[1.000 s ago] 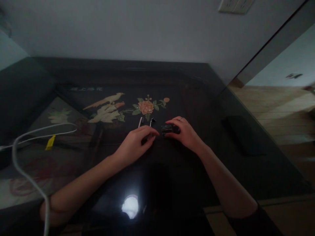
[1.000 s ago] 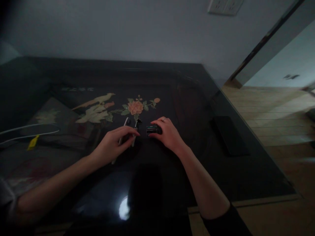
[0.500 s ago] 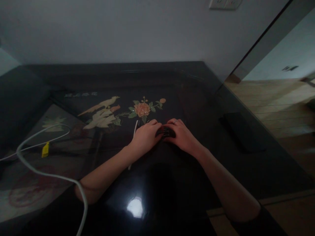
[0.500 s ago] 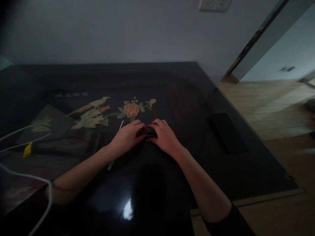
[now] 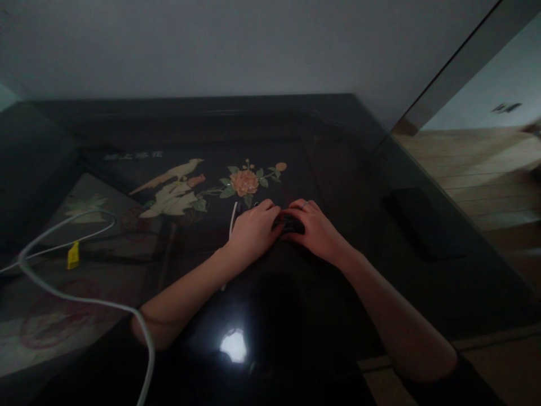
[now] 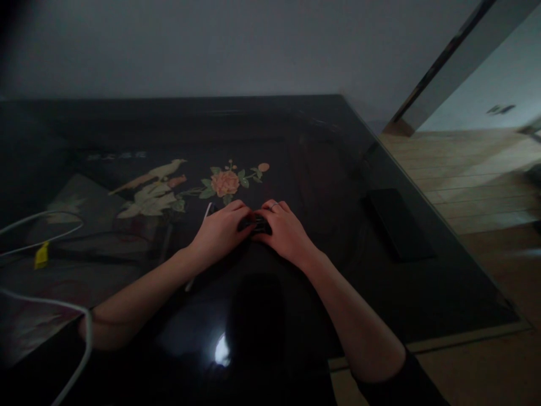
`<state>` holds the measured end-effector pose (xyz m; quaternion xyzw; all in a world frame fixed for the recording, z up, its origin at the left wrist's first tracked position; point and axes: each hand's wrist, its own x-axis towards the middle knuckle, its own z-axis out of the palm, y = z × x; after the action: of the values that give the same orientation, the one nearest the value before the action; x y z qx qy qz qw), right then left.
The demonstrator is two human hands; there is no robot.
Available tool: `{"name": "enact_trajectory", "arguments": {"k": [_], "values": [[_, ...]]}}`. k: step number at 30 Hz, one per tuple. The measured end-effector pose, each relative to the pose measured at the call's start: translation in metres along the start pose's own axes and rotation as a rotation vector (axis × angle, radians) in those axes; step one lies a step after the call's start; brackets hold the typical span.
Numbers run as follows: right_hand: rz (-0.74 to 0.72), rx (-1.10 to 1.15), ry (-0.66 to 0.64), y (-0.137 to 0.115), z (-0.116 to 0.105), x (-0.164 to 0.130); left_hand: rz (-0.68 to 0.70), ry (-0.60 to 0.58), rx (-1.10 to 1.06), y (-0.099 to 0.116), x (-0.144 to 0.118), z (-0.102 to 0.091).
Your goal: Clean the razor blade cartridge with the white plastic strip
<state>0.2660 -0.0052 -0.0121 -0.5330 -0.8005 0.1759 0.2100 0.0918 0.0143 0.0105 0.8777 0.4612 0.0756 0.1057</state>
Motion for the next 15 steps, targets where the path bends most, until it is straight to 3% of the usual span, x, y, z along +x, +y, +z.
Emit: {"name": "enact_trajectory", "arguments": {"k": [15], "values": [[0.002,-0.019,0.0,-0.0001,0.0005,0.0006,-0.011,-0.063,0.063,0.0059,0.0006,-0.0029]]}}
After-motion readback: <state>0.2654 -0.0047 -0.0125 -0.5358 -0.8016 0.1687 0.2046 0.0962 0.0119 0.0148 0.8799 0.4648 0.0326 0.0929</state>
